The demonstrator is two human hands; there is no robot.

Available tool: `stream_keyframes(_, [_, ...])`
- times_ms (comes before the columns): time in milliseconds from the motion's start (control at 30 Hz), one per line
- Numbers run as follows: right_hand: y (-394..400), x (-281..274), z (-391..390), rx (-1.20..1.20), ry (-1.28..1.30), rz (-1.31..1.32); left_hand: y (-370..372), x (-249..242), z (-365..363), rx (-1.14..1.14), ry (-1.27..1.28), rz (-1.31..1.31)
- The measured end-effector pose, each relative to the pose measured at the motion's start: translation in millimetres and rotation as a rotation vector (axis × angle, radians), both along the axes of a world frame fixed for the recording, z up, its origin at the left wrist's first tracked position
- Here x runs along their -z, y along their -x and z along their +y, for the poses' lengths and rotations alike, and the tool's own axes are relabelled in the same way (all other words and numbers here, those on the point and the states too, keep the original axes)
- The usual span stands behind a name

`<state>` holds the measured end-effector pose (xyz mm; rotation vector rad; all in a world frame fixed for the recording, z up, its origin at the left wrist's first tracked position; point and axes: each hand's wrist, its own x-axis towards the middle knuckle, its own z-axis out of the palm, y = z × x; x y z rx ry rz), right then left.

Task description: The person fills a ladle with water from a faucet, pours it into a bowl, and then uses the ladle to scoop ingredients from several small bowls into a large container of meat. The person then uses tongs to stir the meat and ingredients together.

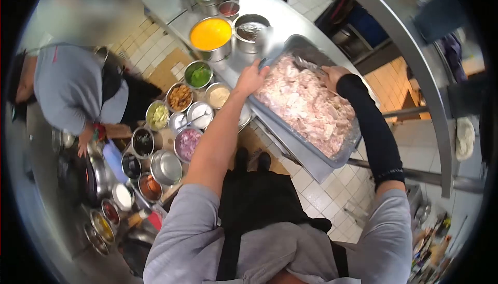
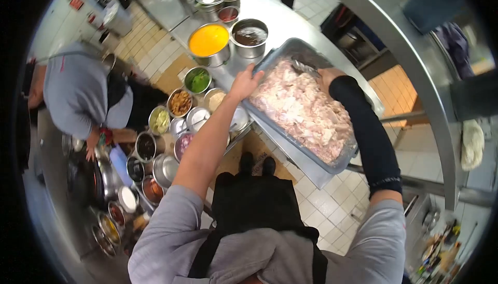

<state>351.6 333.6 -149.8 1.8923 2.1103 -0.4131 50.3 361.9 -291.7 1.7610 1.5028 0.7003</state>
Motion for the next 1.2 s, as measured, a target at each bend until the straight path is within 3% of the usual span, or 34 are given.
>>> stream_keyframes(67, [7.6, 67.4, 43.5, -0.098, -0.105, 0.060, -4.2, 3.6, 0.7, -0.015, -0.015, -0.034])
stream_keyframes(100, [8.7, 94.9, 50.0, -0.134, -0.024, 0.017, -7.3, -16.6, -6.9, -0.021, 0.051, -0.077])
stream_keyframes(133, [9.1, 121.5, 55.1, -0.172, 0.057, -0.024, -8.5, 4.4, 1.6, 0.094, -0.057, 0.011])
stream_keyframes(167, [5.4, 143.8, 51.9, -0.274, 0.072, -0.092, -19.8, 66.3, 25.4, 0.116, -0.217, 0.091])
stream_keyframes(200, [-4.2, 155.6, 29.5, -0.396, 0.047, -0.170, -12.1, 50.0, 14.6, 0.183, -0.148, 0.016])
stream_keyframes(233, [-17.6, 160.2, 6.1, -0.495, 0.013, -0.232, -9.7, 18.5, -3.0, -0.026, -0.028, -0.041])
stream_keyframes(267, [-32.5, 157.2, -13.7, -0.563, -0.006, -0.273, -13.7, 31.1, 5.8, -0.040, 0.024, -0.007])
stream_keyframes(300, [-51.7, 146.0, -28.7, -0.598, -0.001, -0.286, -9.2, 11.4, -7.7, -0.127, 0.011, -0.069])
stream_keyframes(367, [-30.4, 65.5, -58.0, -0.529, 0.189, -0.256, -13.5, 7.3, -2.9, -0.180, 0.069, -0.012])
stream_keyframes(400, [-17.2, 24.1, -72.5, -0.487, 0.281, -0.244, -26.1, 27.9, 11.5, -0.223, 0.082, -0.010])
stream_keyframes(433, [-22.1, -1.3, -67.8, -0.528, 0.289, -0.183, -42.9, 47.2, 34.8, -0.211, 0.175, -0.006])
stream_keyframes(467, [-36.0, -21.7, -64.5, -0.532, 0.316, 0.032, -38.7, 34.7, 24.4, -0.263, 0.219, 0.014])
stream_keyframes(500, [-41.2, -40.6, -62.0, -0.573, 0.292, 0.087, -34.7, 11.0, 7.8, -0.305, 0.262, 0.036])
stream_keyframes(633, [14.3, -42.5, -57.3, -0.685, 0.206, 0.032, -41.6, -0.5, -17.9, -0.433, 0.295, 0.009])
stream_keyframes(667, [20.9, -13.7, -43.6, -0.869, 0.186, 0.095, -38.9, -5.6, -26.4, -0.446, 0.277, 0.005])
stream_keyframes(700, [18.8, 28.5, -31.1, -0.906, 0.074, 0.044, -37.8, -5.8, -29.5, -0.454, 0.263, -0.013])
stream_keyframes(767, [76.0, 42.8, -31.9, -0.787, 0.197, -0.258, -38.2, -6.5, -31.4, -0.456, 0.233, -0.055])
stream_keyframes(833, [48.2, 104.3, 5.9, -0.823, 0.202, -0.346, -48.1, 9.6, -16.0, -0.472, 0.237, -0.009])
stream_keyframes(867, [48.8, 99.4, -10.0, -0.729, 0.207, -0.283, -59.0, 39.7, 5.2, -0.552, 0.263, -0.035])
stream_keyframes(933, [56.8, 81.6, -50.5, -0.620, 0.099, -0.239, -35.5, 53.3, -13.0, -0.386, 0.003, 0.023])
stream_keyframes(967, [53.0, 63.7, -68.9, -0.435, 0.187, -0.307, -30.2, 61.9, -20.6, -0.306, -0.090, 0.003])
stream_keyframes(1000, [22.6, 76.7, -76.7, -0.462, 0.045, -0.218, -30.2, 74.1, -16.9, -0.227, -0.169, -0.022])
stream_keyframes(1033, [13.6, 64.4, -91.6, -0.310, 0.158, -0.254, -19.3, 41.7, -35.7, -0.243, -0.175, 0.046])
stream_keyframes(1067, [9.8, 46.3, -111.4, -0.237, 0.169, -0.250, -11.5, 40.0, -32.4, -0.097, -0.177, 0.210])
stream_keyframes(1133, [-26.8, 56.3, -144.6, -0.140, 0.123, -0.193, -2.2, 7.8, -46.9, -0.118, -0.208, 0.216])
stream_keyframes(1200, [-40.9, 39.5, -178.1, -0.059, 0.154, -0.159, -1.4, 17.0, -38.5, -0.181, -0.146, 0.162])
